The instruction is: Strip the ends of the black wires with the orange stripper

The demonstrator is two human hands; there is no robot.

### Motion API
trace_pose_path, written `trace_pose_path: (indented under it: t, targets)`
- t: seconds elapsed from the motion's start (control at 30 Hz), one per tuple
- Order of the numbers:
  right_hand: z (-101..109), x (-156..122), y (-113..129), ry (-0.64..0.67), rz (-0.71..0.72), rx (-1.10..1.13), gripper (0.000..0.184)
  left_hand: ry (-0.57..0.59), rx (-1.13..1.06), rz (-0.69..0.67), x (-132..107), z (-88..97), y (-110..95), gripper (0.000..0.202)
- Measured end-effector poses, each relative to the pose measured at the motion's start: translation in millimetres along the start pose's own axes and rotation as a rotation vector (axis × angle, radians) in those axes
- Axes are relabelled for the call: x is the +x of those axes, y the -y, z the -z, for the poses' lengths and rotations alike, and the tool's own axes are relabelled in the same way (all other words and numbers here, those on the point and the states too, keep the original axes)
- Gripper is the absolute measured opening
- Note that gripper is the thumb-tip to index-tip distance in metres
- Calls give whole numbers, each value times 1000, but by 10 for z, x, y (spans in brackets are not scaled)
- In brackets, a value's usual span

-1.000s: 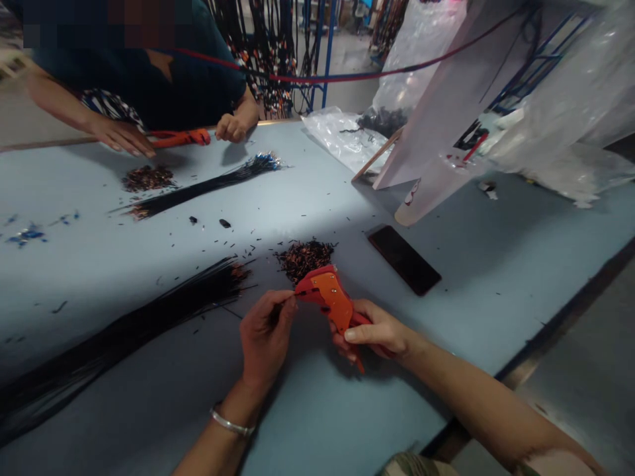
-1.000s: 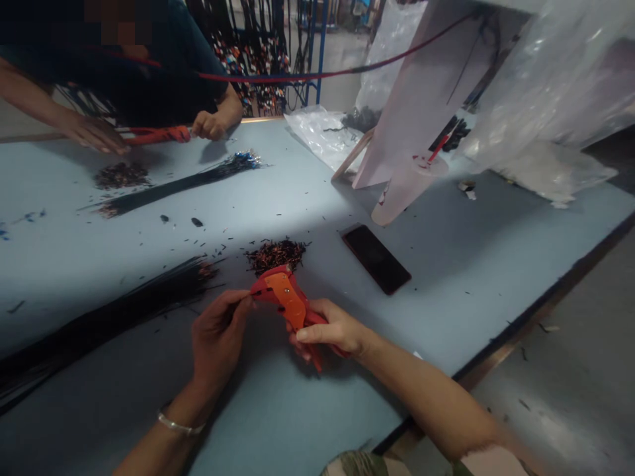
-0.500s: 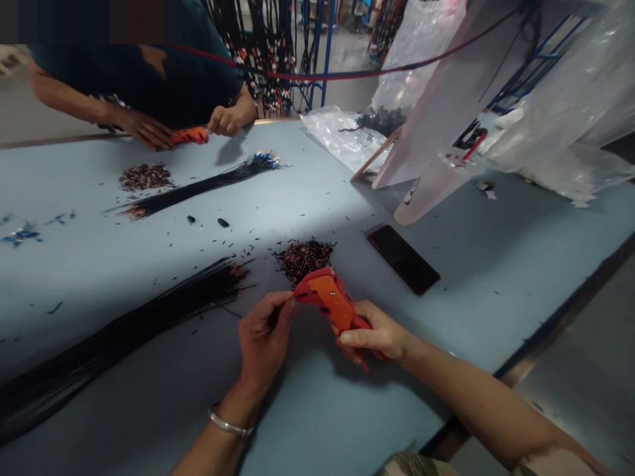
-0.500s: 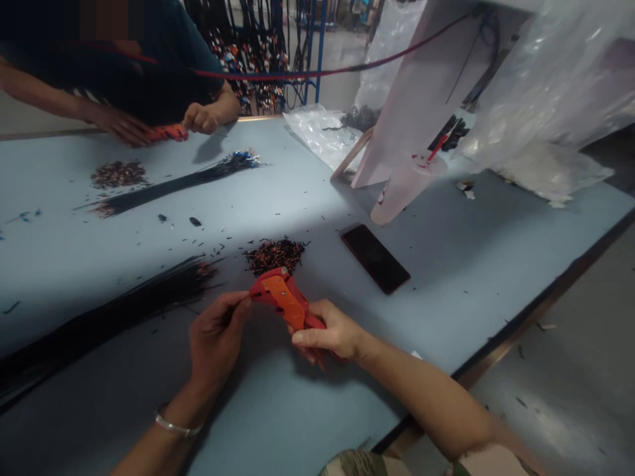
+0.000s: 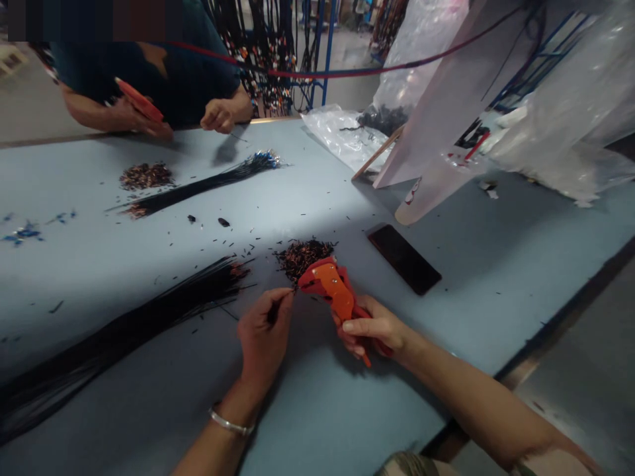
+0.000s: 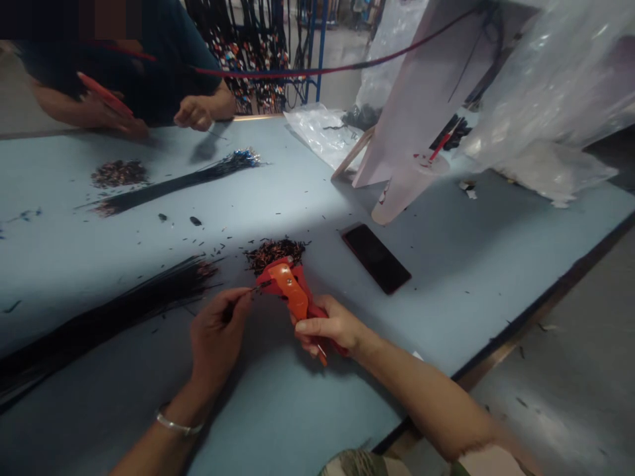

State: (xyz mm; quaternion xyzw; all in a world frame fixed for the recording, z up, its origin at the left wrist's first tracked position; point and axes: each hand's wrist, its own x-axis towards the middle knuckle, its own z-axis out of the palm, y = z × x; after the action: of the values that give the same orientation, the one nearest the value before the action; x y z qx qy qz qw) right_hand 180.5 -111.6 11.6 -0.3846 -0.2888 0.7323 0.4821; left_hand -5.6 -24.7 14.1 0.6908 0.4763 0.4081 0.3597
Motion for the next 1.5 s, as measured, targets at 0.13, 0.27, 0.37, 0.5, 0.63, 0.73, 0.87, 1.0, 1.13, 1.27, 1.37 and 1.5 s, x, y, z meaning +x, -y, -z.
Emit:
trace_pose_path:
  t: [0.13, 0.27, 0.37, 0.5, 0.63, 0.73, 0.87, 1.0, 1.13, 1.27, 1.37, 1.5]
  targets:
    - [24, -19, 83, -35, 56, 61, 31, -11, 23, 6, 14, 17, 4, 19]
    - [6, -31, 104, 29, 84, -14, 33, -10, 44, 6, 7, 23, 18, 18]
    - [-10, -28, 84, 76, 81, -44, 36, -36, 37, 28, 4, 19, 17, 20]
    - [4, -18, 50, 67, 78, -12, 35, -34, 1, 41, 3, 4, -2, 21]
    - [0, -21, 70, 80, 81, -78, 36, -27, -29, 75, 0, -9, -13, 22]
    - [-50, -47, 134, 85, 132, -265, 38, -23, -33, 92, -3, -11, -8, 21]
    - [-144, -83, 191, -73, 425, -847, 22, 8, -50, 112, -7, -8, -1, 20]
    - [-183, -33, 100, -189, 733, -1290, 36, 138, -240, 132, -10, 2, -9, 14]
    - [-163, 55, -16, -225, 837, -1506, 42, 178, -407, 109, -12, 6, -1, 9]
    - [-125, 95, -52, -288, 880, -1553, 47, 185, -454, 97, -14, -8, 24, 13]
    - [-92, 107, -58, -310, 878, -1547, 52, 192, -458, 111, -12, -21, 21, 16]
    - [-69, 124, -55, -313, 858, -1525, 55, 219, -446, 111, -7, -19, -2, 18]
